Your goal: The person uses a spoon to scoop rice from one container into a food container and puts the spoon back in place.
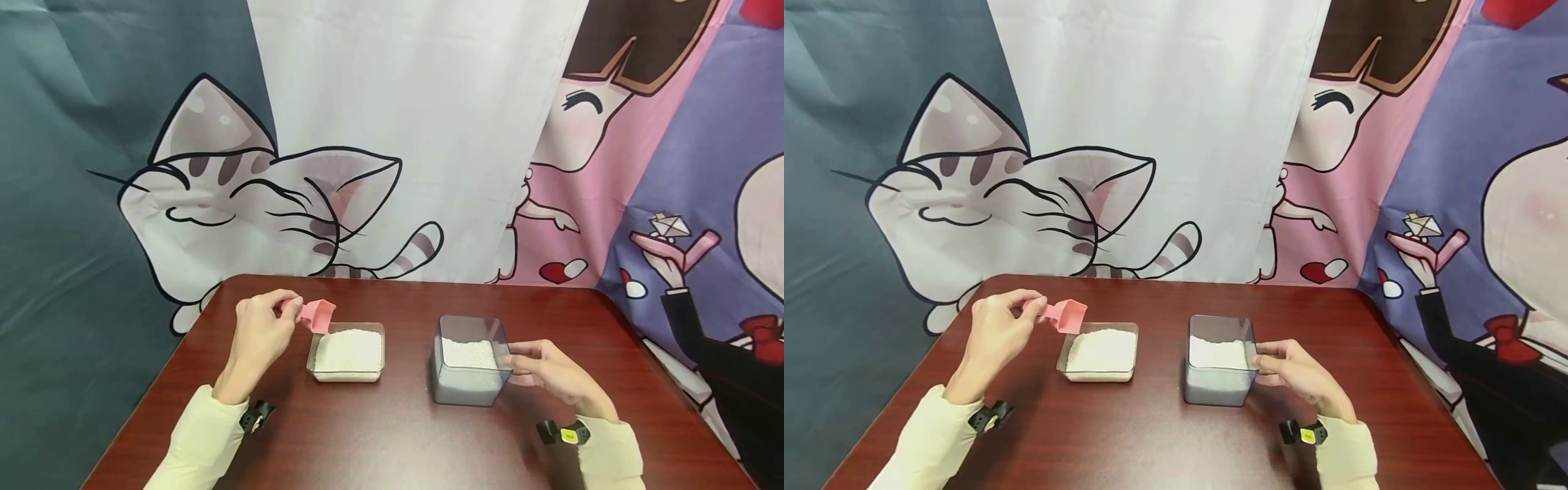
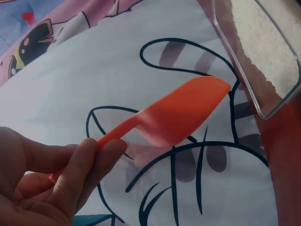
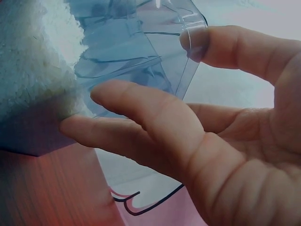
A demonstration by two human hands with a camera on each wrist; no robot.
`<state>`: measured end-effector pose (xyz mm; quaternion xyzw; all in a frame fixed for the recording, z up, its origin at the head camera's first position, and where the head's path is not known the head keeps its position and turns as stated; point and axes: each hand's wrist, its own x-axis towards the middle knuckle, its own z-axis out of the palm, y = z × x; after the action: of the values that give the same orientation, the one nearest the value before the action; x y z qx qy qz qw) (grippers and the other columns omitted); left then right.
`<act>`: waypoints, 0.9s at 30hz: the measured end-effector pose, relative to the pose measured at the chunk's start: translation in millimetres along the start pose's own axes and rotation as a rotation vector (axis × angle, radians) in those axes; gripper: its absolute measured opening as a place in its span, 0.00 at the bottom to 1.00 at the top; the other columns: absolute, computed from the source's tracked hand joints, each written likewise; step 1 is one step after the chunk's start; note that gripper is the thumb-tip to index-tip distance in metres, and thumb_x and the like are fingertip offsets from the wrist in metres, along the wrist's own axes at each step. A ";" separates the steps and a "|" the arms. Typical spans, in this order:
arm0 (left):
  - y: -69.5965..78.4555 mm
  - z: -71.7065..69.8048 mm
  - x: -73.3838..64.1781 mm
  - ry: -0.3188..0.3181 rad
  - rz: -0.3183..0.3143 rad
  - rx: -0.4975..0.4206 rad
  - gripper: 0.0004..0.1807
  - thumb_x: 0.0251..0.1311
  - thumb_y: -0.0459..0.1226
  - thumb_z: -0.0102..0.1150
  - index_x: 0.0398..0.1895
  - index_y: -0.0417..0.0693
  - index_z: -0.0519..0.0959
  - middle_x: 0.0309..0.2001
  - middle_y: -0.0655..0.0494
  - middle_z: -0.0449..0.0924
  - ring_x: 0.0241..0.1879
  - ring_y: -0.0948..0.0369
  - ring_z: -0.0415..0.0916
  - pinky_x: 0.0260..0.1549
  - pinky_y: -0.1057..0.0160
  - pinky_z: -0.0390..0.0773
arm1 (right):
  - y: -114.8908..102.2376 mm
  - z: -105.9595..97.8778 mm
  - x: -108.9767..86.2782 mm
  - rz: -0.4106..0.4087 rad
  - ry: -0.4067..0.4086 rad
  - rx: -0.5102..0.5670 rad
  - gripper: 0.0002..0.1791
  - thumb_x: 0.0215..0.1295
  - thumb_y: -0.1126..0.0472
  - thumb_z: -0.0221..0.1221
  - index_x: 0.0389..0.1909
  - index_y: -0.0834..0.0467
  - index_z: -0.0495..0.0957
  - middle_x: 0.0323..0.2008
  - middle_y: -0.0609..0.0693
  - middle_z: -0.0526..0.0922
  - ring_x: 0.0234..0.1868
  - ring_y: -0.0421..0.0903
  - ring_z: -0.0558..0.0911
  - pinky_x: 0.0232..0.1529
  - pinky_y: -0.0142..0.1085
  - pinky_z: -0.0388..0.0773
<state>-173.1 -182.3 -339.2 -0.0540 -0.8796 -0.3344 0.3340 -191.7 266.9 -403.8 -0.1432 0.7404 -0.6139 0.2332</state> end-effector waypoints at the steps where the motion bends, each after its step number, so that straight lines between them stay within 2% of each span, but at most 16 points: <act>1: 0.6 -0.1 0.2 0.001 0.002 0.001 0.05 0.52 0.29 0.59 0.25 0.45 0.84 0.15 0.59 0.76 0.14 0.67 0.63 0.14 0.69 0.65 | 0.2 0.3 0.6 -0.003 -0.007 0.001 0.27 0.66 0.63 0.52 0.59 0.78 0.59 0.54 0.73 0.69 0.48 0.51 0.79 0.50 0.45 0.77; 5: 6.6 1.0 1.2 -0.038 0.001 -0.022 0.04 0.52 0.30 0.60 0.25 0.44 0.83 0.16 0.60 0.76 0.14 0.67 0.64 0.13 0.71 0.65 | 0.2 -0.2 1.7 -0.022 -0.025 -0.009 0.27 0.67 0.64 0.50 0.59 0.79 0.58 0.53 0.73 0.70 0.47 0.50 0.80 0.49 0.43 0.78; 9: 17.3 4.3 3.0 -0.089 -0.012 -0.078 0.02 0.52 0.31 0.61 0.27 0.44 0.83 0.17 0.59 0.77 0.15 0.68 0.69 0.15 0.73 0.69 | 1.0 0.1 2.2 -0.035 -0.022 0.006 0.27 0.66 0.65 0.50 0.59 0.80 0.58 0.53 0.73 0.70 0.47 0.49 0.80 0.50 0.45 0.77; 13: 31.4 6.8 6.7 -0.099 -0.050 -0.139 0.04 0.52 0.34 0.63 0.31 0.43 0.81 0.17 0.60 0.78 0.17 0.68 0.73 0.17 0.74 0.71 | 2.0 1.2 3.2 -0.047 -0.013 0.011 0.28 0.66 0.65 0.51 0.58 0.81 0.57 0.52 0.74 0.70 0.46 0.49 0.80 0.49 0.46 0.77; 16: 43.3 10.4 9.8 -0.095 -0.069 -0.173 0.04 0.51 0.36 0.64 0.29 0.46 0.80 0.16 0.62 0.78 0.17 0.67 0.71 0.16 0.73 0.70 | 2.5 1.4 2.6 -0.033 -0.022 0.018 0.27 0.66 0.65 0.50 0.58 0.81 0.58 0.53 0.75 0.69 0.47 0.49 0.80 0.49 0.44 0.78; 23: 71.0 34.1 13.2 -0.108 -0.155 -0.431 0.02 0.49 0.35 0.65 0.24 0.45 0.81 0.17 0.59 0.80 0.16 0.67 0.77 0.16 0.70 0.79 | 2.3 1.5 1.4 -0.034 -0.013 0.013 0.27 0.66 0.65 0.50 0.58 0.80 0.58 0.52 0.73 0.71 0.47 0.50 0.80 0.49 0.43 0.78; 27: 87.5 53.5 14.4 -0.125 -0.151 -0.574 0.02 0.49 0.32 0.64 0.24 0.41 0.81 0.17 0.54 0.80 0.16 0.64 0.79 0.17 0.67 0.81 | 2.0 2.5 1.4 -0.031 -0.004 0.019 0.28 0.65 0.65 0.51 0.58 0.81 0.57 0.52 0.72 0.71 0.47 0.50 0.80 0.49 0.44 0.78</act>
<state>-185.9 -83.3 -311.5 -0.1013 -0.7696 -0.5891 0.2244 -191.5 264.5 -406.4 -0.1536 0.7320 -0.6240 0.2264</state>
